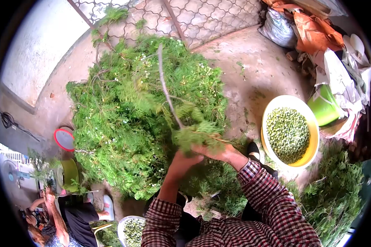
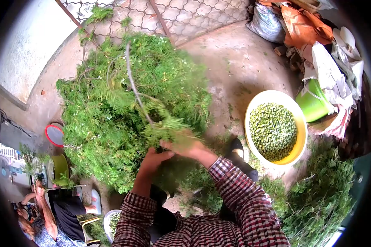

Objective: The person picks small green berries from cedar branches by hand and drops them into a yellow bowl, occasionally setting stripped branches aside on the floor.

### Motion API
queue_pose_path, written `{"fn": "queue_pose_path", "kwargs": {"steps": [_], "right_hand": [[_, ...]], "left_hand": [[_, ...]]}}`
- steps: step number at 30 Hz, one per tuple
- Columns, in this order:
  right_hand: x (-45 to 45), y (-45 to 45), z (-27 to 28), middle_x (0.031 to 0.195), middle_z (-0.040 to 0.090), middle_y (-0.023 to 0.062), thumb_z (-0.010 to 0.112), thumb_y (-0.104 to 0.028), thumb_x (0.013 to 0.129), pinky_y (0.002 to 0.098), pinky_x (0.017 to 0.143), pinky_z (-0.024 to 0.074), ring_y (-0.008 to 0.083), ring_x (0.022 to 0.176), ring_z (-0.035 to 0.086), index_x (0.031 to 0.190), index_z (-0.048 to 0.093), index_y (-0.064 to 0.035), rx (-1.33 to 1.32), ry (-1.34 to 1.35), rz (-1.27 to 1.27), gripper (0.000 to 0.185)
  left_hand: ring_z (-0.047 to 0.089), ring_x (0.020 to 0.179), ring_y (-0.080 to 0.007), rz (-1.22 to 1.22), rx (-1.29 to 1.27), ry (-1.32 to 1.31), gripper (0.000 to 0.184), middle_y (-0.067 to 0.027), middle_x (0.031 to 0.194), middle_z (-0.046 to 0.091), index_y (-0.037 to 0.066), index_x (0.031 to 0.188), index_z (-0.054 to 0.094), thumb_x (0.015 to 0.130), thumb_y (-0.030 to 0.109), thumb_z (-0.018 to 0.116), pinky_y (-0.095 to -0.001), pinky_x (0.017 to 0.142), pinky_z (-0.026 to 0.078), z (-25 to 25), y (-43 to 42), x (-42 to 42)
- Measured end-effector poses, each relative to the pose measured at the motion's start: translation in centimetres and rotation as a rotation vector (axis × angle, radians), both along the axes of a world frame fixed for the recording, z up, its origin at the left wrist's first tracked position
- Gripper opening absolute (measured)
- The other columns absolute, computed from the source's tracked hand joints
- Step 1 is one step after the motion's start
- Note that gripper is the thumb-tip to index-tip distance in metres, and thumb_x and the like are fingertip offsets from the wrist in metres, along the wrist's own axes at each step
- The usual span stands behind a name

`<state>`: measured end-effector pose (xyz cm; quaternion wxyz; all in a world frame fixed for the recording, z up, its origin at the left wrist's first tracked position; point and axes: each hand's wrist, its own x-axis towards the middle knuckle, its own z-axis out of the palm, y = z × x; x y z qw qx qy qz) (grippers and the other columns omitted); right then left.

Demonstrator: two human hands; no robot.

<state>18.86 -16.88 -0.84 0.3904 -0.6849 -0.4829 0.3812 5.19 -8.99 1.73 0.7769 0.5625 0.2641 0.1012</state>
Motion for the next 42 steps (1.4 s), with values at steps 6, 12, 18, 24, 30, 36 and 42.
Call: {"fn": "queue_pose_path", "kwargs": {"steps": [6, 12, 18, 24, 30, 36, 42], "right_hand": [[1.2, -1.0, 4.7, 0.087, 0.063, 0.0094, 0.061, -0.014, 0.08, 0.0231, 0.068, 0.0473, 0.0126, 0.073, 0.056, 0.102, 0.057, 0.0028, 0.24, 0.423, -0.182, 0.028], [3.2, -2.8, 4.9, 0.068, 0.058, -0.0023, 0.063, -0.016, 0.079, 0.0163, 0.047, 0.039, 0.0028, 0.054, 0.047, 0.089, 0.061, -0.0023, 0.286, 0.5, -0.438, 0.017], [1.7, -3.8, 4.9, 0.07, 0.059, -0.0017, 0.066, -0.013, 0.075, 0.0189, 0.052, 0.0423, 0.0043, 0.058, 0.05, 0.085, 0.061, -0.0041, 0.288, 0.294, -0.238, 0.014], [-0.2, -2.4, 4.6, 0.081, 0.054, 0.0021, 0.072, -0.02, 0.069, 0.0235, 0.065, 0.0453, 0.0098, 0.072, 0.05, 0.1, 0.055, -0.0026, 0.481, 0.008, -0.181, 0.039], [-1.3, -1.3, 4.5, 0.079, 0.057, 0.0065, 0.071, -0.017, 0.07, 0.0267, 0.061, 0.0463, 0.0137, 0.069, 0.052, 0.104, 0.054, -0.0029, 0.525, -0.274, -0.197, 0.04], [-1.4, -0.8, 2.9, 0.074, 0.057, 0.007, 0.067, -0.009, 0.072, 0.0257, 0.054, 0.0447, 0.0124, 0.062, 0.054, 0.093, 0.057, -0.0017, 0.636, -0.457, -0.19, 0.024], [-1.8, -1.9, 3.0, 0.075, 0.057, 0.0042, 0.065, -0.008, 0.072, 0.0261, 0.058, 0.0464, 0.0125, 0.066, 0.056, 0.081, 0.057, -0.0037, 0.368, 0.261, -0.023, 0.013]], "left_hand": [[0.056, 0.077, -0.017, 0.239, -0.304, 0.009, 0.035, -0.0051, 0.095, 0.056, 0.006, 0.106, 0.051, 0.075, 0.016, 0.064, -0.0293, 0.061, 0.047, 1.3, 0.4, -0.2], [0.05, 0.056, -0.0194, 0.535, -0.456, -0.089, 0.024, -0.0051, 0.071, 0.053, 0.009, 0.095, 0.051, 0.079, 0.024, 0.06, -0.0291, 0.051, 0.042, 0.7, 3.2, -1.3], [0.042, 0.051, -0.0163, 0.659, -0.526, -0.274, 0.02, -0.0024, 0.071, 0.051, 0.011, 0.089, 0.05, 0.079, 0.025, 0.06, -0.0304, 0.05, 0.038, 1.7, 6.0, -2.9], [0.042, 0.051, -0.0158, 0.666, -0.477, -0.264, 0.02, -0.003, 0.073, 0.052, 0.009, 0.089, 0.051, 0.078, 0.023, 0.061, -0.0301, 0.05, 0.038, 2.3, 6.5, -3.4], [0.045, 0.051, -0.0167, 0.652, -0.445, -0.249, 0.025, -0.0065, 0.073, 0.055, 0.002, 0.091, 0.053, 0.08, 0.024, 0.059, -0.0271, 0.046, 0.039, 1.6, 5.9, -2.9], [0.044, 0.049, -0.0157, 0.607, -0.471, -0.22, 0.024, -0.0054, 0.069, 0.055, 0.004, 0.091, 0.053, 0.081, 0.025, 0.058, -0.0265, 0.046, 0.039, 1.6, 6.0, -3.0], [0.038, 0.045, -0.0139, 0.764, -0.532, -0.249, 0.022, -0.0029, 0.062, 0.05, 0.006, 0.089, 0.051, 0.081, 0.026, 0.057, -0.0261, 0.043, 0.033, 2.2, 7.2, -3.6]]}}
